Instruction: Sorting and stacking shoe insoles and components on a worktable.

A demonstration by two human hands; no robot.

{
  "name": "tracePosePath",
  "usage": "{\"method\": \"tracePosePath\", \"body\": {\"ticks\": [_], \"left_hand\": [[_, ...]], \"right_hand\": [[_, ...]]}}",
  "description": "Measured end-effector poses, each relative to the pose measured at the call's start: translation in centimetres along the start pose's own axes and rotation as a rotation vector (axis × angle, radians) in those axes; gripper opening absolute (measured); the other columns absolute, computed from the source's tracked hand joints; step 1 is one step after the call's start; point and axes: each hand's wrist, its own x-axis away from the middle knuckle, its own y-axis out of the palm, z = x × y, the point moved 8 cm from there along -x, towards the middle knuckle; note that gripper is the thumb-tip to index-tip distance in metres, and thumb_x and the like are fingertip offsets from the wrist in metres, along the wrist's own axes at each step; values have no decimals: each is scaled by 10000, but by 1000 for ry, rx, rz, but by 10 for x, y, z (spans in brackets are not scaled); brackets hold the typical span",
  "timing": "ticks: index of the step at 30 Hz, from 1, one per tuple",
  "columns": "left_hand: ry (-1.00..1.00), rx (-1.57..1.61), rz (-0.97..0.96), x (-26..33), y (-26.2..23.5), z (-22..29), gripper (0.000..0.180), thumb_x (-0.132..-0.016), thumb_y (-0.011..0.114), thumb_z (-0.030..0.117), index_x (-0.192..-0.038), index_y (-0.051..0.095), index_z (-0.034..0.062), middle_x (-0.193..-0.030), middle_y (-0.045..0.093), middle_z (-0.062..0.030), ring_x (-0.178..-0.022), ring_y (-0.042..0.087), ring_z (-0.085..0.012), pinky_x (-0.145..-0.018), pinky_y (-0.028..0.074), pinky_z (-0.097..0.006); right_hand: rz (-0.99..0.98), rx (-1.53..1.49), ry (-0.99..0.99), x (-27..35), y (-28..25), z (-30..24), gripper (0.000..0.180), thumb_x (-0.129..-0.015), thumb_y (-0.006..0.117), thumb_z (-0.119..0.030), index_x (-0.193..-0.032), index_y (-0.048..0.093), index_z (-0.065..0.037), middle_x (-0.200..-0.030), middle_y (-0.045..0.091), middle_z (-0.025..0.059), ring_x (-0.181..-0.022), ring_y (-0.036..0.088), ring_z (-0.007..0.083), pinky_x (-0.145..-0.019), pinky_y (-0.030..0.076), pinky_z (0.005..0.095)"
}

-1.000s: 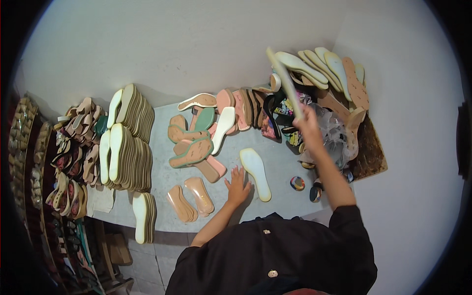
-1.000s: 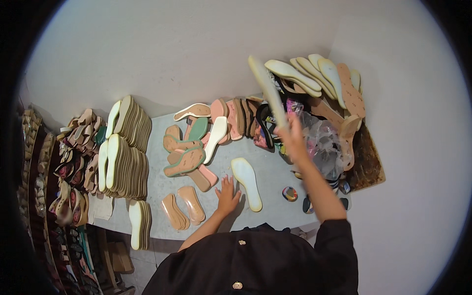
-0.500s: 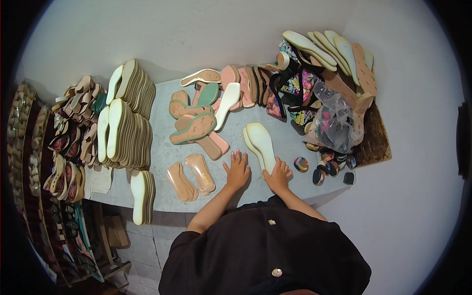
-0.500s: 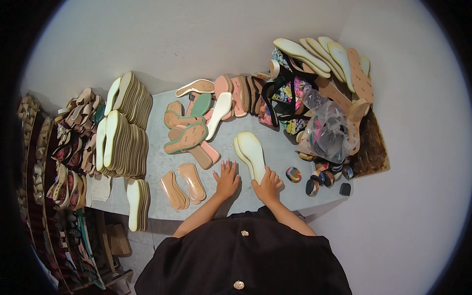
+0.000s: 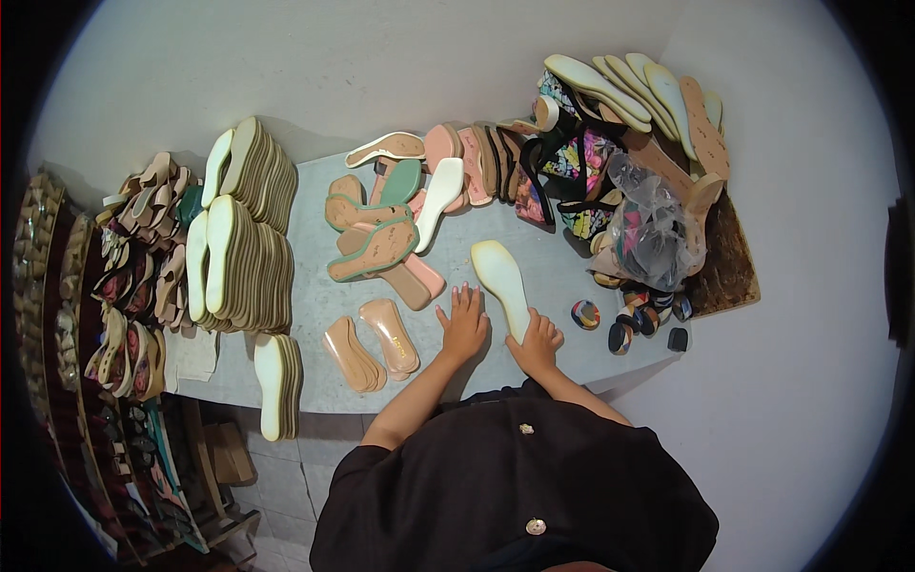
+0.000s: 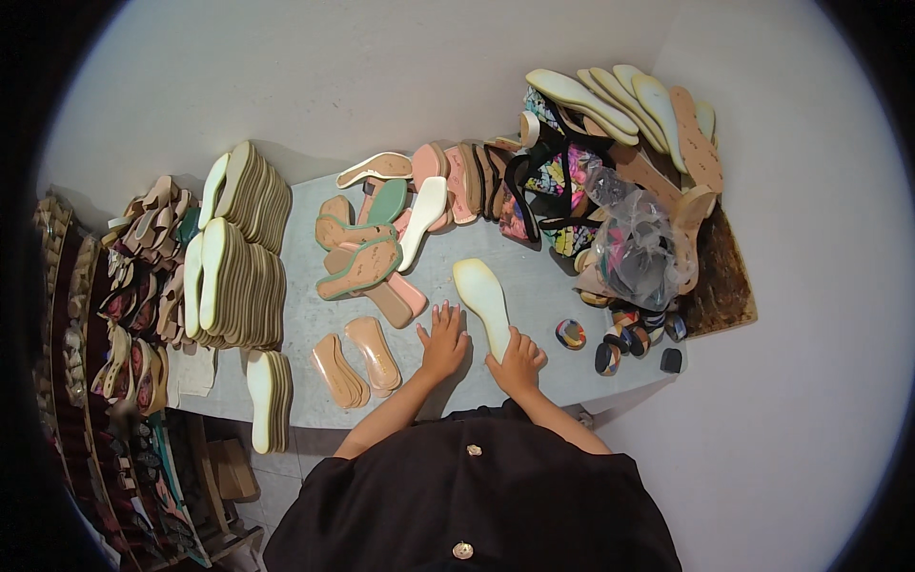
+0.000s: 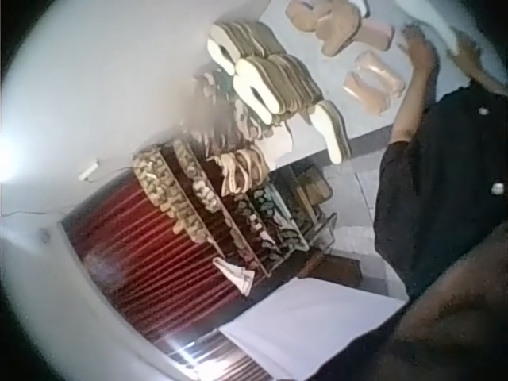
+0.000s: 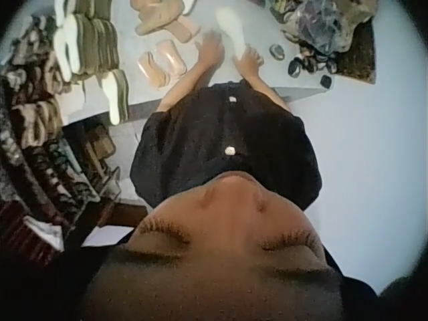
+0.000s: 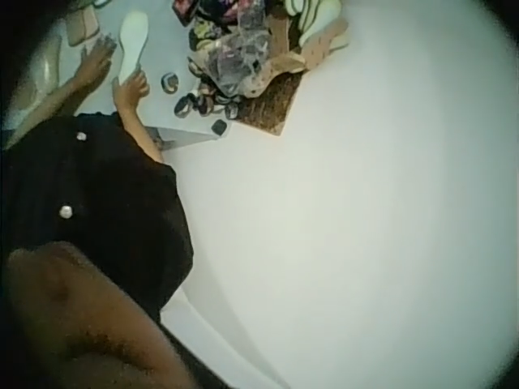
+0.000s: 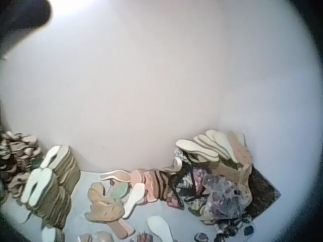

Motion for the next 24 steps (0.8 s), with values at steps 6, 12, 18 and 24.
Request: {"method": "tracePosePath", "body": {"ticks": [6, 12, 18, 24], "left_hand": [[65, 18, -12, -11, 0, 17, 616, -870, 439, 250, -1419, 215, 81, -1474, 175, -186, -1363, 142, -373, -996, 62, -662], [163, 78, -5, -21, 4, 33, 585, -896, 415, 271, -1421, 217, 106, -1475, 184, -165, -1360, 167, -353, -991, 91, -666], [207, -86, -62, -21, 17, 37, 550, -911, 399, 343, -1415, 262, 169, -1475, 207, -120, -1358, 184, -330, -971, 141, -684], [191, -106, 10, -21, 11, 41, 544, -881, 456, 369, -1377, 346, 173, -1446, 285, -106, -1336, 254, -301, -963, 156, -692]], "right_hand": [[72, -53, -47, 1, -5, 0, 702, -695, 654, -293, -1283, 364, -43, -1129, 455, 141, -1093, 406, 292, -890, 251, 495], [-2, -41, -14, -3, -1, 0, 700, -685, 655, -274, -1286, 379, -43, -1160, 449, 139, -1093, 418, 288, -868, 266, 464], [-25, -39, -13, -5, -5, -2, 700, -672, 664, -282, -1277, 393, -56, -1162, 452, 133, -1094, 410, 284, -865, 261, 475], [99, -107, -17, -11, -30, -10, 679, -659, 684, -265, -1257, 410, -95, -1180, 424, 141, -1149, 378, 293, -929, 213, 484]]}}
